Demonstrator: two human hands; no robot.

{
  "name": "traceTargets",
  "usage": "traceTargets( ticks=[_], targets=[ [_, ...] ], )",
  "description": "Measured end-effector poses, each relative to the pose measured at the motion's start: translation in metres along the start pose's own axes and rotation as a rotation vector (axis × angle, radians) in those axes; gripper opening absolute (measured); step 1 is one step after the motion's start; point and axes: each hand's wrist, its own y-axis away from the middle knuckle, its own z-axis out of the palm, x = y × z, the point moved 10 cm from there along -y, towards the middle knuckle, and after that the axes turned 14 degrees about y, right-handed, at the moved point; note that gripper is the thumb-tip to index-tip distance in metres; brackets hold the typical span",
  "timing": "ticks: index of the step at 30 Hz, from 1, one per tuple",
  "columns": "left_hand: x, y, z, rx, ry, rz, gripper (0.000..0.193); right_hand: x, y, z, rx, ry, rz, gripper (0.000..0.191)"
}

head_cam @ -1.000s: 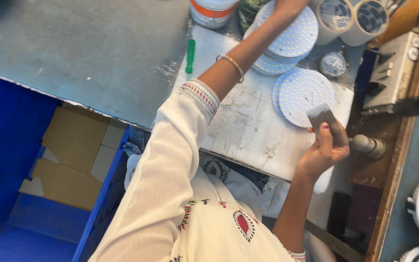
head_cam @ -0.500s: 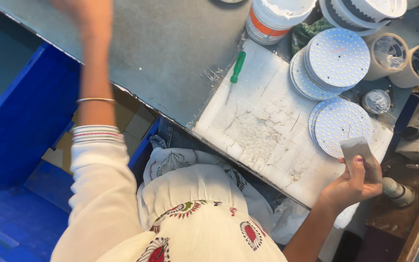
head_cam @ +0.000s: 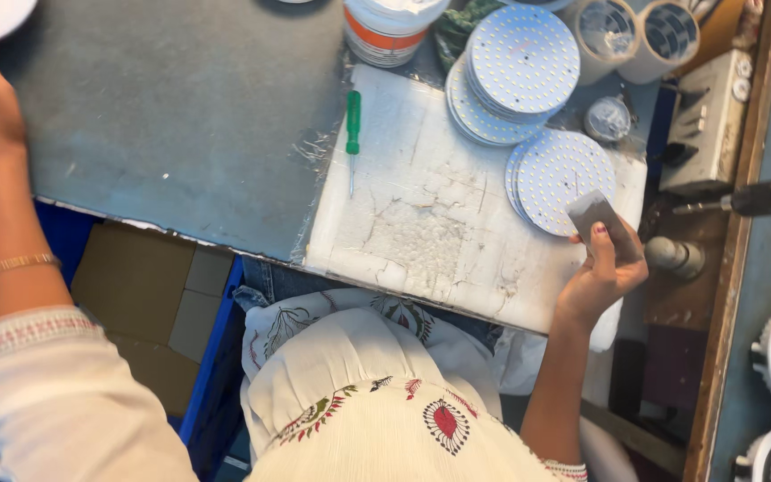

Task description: The person sits at a factory workbench assembling LED light parts. They pick up round LED panel discs and white plastic lamp housings, apply white paste from a container onto the housings using a small metal spatula, stack the LED discs, and use a screwdriver on a housing.

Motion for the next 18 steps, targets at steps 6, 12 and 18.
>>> traceTargets(
  ticks=[6,12,18],
  targets=[
    [0.146,0.039,0.037,-0.106,-0.184,0.230,0.016,0.008,-0.008,-0.009,0.065,-0.018,0.017,0.020],
    [0.327,0.065,0.069,-0.293,0.179,0.166,0.022,0.007,-0.009,-0.019,0.091,-0.087,0.007,0.018],
    [0.414,0.057,0.078,-0.383,0.268,0.208,0.061,0.013,-0.012,-0.028,0.116,-0.153,0.027,0.016]
  ],
)
